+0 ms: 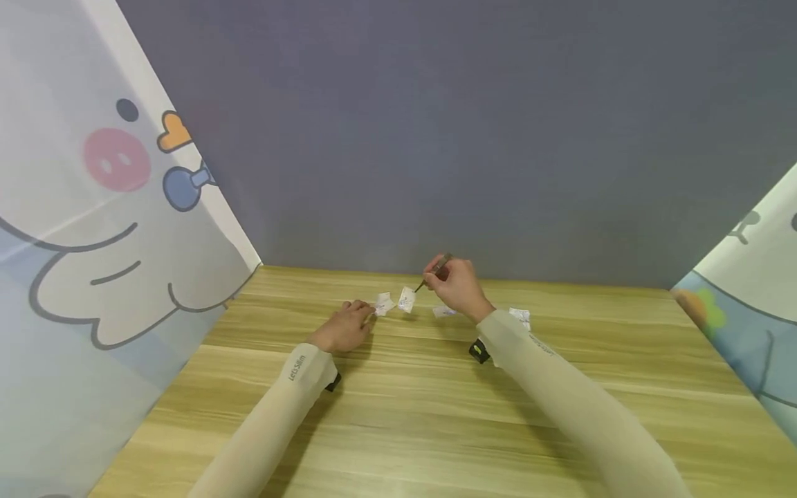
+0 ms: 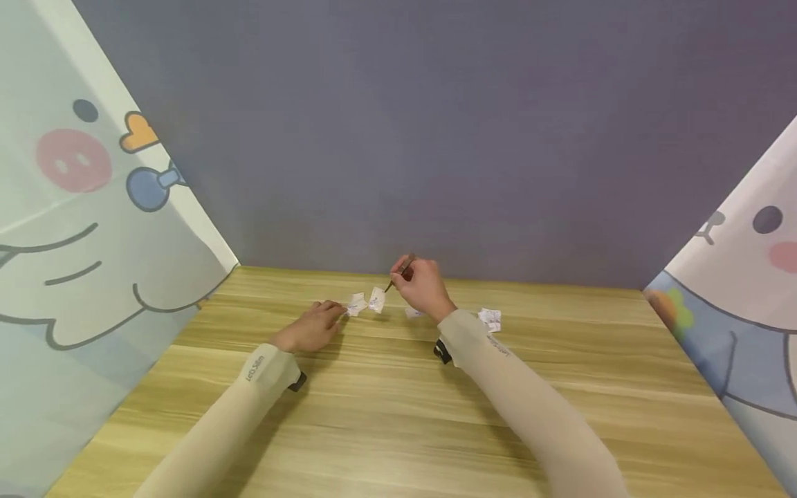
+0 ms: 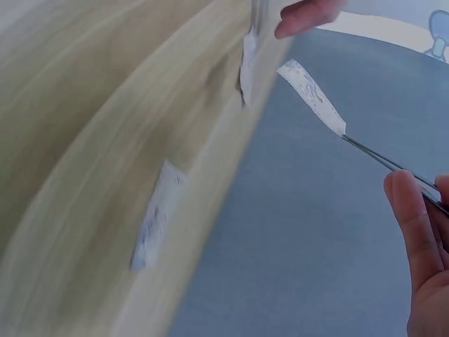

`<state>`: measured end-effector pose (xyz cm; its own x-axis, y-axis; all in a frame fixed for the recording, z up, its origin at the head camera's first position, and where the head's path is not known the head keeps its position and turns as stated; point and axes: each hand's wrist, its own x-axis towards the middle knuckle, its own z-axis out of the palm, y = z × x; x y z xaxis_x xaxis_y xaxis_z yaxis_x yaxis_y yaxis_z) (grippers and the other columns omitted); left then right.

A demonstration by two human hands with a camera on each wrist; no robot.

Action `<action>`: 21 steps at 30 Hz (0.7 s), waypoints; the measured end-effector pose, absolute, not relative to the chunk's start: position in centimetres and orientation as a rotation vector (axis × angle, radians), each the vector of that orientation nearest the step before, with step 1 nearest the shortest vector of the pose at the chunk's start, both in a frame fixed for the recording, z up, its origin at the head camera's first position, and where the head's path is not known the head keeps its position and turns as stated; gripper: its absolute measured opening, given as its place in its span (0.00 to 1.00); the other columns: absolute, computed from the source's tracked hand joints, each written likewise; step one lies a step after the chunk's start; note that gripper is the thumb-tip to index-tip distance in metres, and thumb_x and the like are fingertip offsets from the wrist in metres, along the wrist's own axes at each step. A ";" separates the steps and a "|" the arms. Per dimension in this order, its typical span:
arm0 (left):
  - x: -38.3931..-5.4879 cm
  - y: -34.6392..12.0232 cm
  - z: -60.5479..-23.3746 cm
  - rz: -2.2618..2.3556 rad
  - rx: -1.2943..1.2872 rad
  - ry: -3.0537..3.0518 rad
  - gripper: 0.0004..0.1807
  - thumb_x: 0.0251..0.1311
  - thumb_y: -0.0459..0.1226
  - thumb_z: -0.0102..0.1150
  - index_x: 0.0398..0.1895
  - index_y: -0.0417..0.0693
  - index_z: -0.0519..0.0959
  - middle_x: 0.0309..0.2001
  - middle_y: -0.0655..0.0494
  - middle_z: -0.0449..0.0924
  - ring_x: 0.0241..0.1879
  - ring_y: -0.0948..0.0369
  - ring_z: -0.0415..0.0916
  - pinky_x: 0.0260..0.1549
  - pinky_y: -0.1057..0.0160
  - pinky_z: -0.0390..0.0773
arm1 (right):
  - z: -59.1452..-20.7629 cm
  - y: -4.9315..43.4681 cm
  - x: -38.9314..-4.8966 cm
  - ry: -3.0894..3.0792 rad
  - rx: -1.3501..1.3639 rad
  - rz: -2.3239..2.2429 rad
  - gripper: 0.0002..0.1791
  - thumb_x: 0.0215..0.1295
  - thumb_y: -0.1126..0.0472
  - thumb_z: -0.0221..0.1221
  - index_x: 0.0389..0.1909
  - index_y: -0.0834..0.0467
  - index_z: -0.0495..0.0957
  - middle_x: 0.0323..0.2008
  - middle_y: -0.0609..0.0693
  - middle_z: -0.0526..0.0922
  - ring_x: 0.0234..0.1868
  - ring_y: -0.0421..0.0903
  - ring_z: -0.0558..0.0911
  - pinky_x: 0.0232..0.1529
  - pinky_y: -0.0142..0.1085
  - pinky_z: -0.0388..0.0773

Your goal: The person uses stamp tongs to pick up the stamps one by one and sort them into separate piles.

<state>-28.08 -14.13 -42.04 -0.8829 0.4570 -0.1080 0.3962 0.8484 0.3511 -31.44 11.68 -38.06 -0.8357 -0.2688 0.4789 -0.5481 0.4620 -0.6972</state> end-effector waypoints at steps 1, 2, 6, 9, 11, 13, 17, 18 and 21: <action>-28.1 -14.1 -42.1 0.477 0.661 2.837 0.25 0.72 0.39 0.42 0.69 0.41 0.61 0.67 0.45 0.58 0.68 0.43 0.49 0.61 0.38 0.55 | -38.2 11.4 -31.6 -2.424 0.696 1.320 0.03 0.63 0.65 0.60 0.33 0.62 0.80 0.23 0.50 0.82 0.23 0.47 0.82 0.24 0.36 0.79; -28.1 -14.0 -42.1 0.487 0.663 2.838 0.25 0.72 0.39 0.43 0.69 0.41 0.61 0.67 0.45 0.58 0.67 0.43 0.50 0.61 0.38 0.55 | -38.4 11.0 -31.8 -2.435 0.693 1.328 0.04 0.63 0.65 0.60 0.33 0.62 0.80 0.23 0.51 0.83 0.24 0.49 0.82 0.24 0.36 0.79; -28.0 -13.7 -42.1 0.505 0.665 2.830 0.25 0.72 0.40 0.43 0.69 0.41 0.61 0.67 0.45 0.58 0.68 0.42 0.48 0.62 0.38 0.53 | -39.3 9.7 -32.5 -2.489 0.655 1.400 0.06 0.64 0.65 0.59 0.34 0.65 0.80 0.24 0.55 0.83 0.26 0.54 0.83 0.23 0.37 0.79; -28.0 -13.3 -42.1 0.505 0.670 2.830 0.25 0.72 0.40 0.43 0.69 0.42 0.61 0.67 0.45 0.59 0.68 0.42 0.49 0.62 0.38 0.53 | -39.9 8.6 -33.1 -2.515 0.626 1.478 0.06 0.65 0.66 0.58 0.34 0.67 0.80 0.26 0.58 0.83 0.29 0.57 0.83 0.24 0.37 0.79; -28.1 -13.1 -42.1 0.491 0.668 2.832 0.25 0.72 0.40 0.43 0.69 0.43 0.61 0.67 0.46 0.59 0.67 0.42 0.50 0.62 0.37 0.53 | -40.3 7.9 -33.4 -2.524 0.619 1.498 0.07 0.65 0.66 0.57 0.34 0.68 0.80 0.26 0.58 0.82 0.29 0.57 0.83 0.24 0.36 0.79; -28.2 -12.8 -42.2 0.476 0.665 2.829 0.24 0.72 0.41 0.42 0.69 0.44 0.62 0.67 0.46 0.59 0.67 0.41 0.50 0.61 0.37 0.54 | -40.6 7.5 -33.7 -2.530 0.620 1.505 0.07 0.65 0.67 0.57 0.35 0.68 0.79 0.25 0.59 0.82 0.29 0.58 0.83 0.22 0.36 0.78; -28.5 -12.4 -42.4 0.401 0.641 2.818 0.23 0.73 0.41 0.41 0.68 0.46 0.64 0.67 0.48 0.59 0.67 0.41 0.49 0.60 0.36 0.55 | -41.0 7.0 -33.9 -2.555 0.616 1.461 0.06 0.65 0.65 0.57 0.32 0.64 0.80 0.22 0.57 0.82 0.26 0.57 0.82 0.19 0.37 0.75; -28.6 -12.3 -42.4 0.381 0.630 2.817 0.23 0.73 0.41 0.41 0.68 0.46 0.65 0.67 0.48 0.59 0.67 0.42 0.49 0.60 0.37 0.55 | -41.1 7.0 -33.9 -2.563 0.609 1.450 0.06 0.65 0.65 0.57 0.32 0.62 0.81 0.22 0.56 0.82 0.25 0.56 0.82 0.18 0.37 0.75; -28.7 -12.2 -42.4 0.335 0.603 2.815 0.23 0.73 0.41 0.42 0.67 0.46 0.66 0.67 0.49 0.59 0.68 0.42 0.49 0.61 0.37 0.55 | -41.2 7.0 -34.0 -2.571 0.597 1.442 0.06 0.66 0.63 0.57 0.32 0.60 0.81 0.24 0.57 0.83 0.25 0.55 0.82 0.20 0.38 0.75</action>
